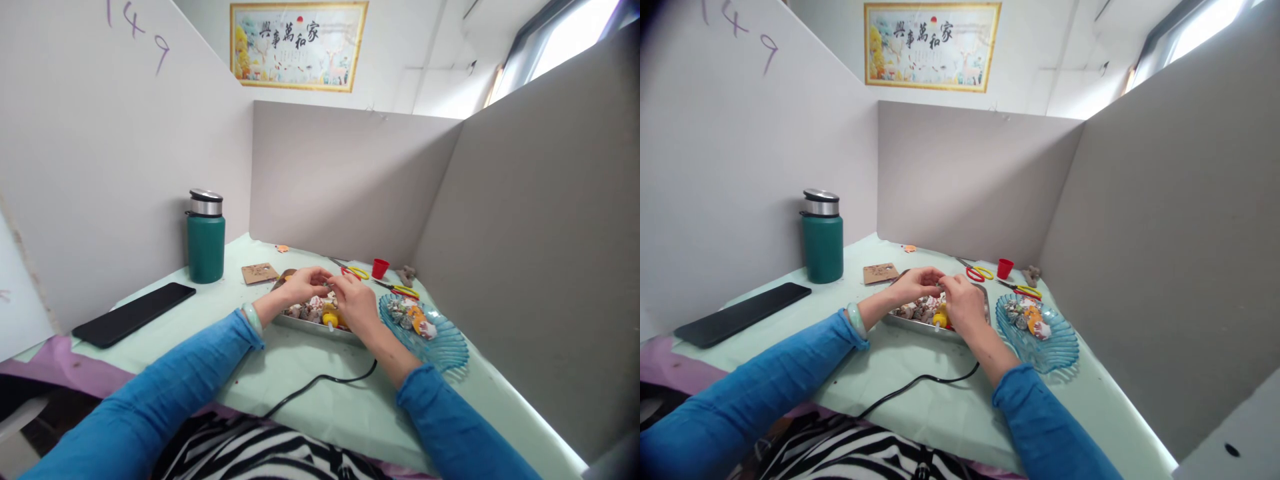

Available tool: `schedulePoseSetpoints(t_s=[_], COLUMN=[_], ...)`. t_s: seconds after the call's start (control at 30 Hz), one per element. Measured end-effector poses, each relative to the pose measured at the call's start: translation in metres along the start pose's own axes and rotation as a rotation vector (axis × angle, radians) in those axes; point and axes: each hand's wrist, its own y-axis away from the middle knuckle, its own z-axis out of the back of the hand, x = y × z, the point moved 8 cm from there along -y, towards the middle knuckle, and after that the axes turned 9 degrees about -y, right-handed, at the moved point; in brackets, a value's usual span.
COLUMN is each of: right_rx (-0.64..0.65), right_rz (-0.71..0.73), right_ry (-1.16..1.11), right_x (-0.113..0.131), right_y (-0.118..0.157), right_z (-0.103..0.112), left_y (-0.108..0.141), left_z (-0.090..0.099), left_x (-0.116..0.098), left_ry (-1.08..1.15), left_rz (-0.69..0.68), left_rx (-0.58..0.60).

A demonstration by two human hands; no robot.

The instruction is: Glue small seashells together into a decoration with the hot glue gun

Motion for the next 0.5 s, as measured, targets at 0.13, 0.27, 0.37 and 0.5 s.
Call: schedulePoseSetpoints(t_s=[0.13,0.27,0.37,0.5], right_rx=[-0.05,-0.105,-0.1,-0.053], right_rz=[0.02,0.022,0.012,0.0], right_ry=[-0.016,-0.074,-0.113,-0.169], right_x=[0.001,0.0,-0.001,-0.004], right_y=[-0.001,-0.001,0.0,0.001], right_z=[0.005,0.013,0.013,0.006], left_y=[0.0,0.002,0.004,0.004], left_z=[0.002,0.004,0.006,0.006], left_x=[0.0,0.002,0.003,0.004], left_ry=[0.072,0.156,0.201,0.233], left_rz=[0.016,0.068,0.072,0.079], left_rx=[-0.037,-0.051,-0.057,-0.054])
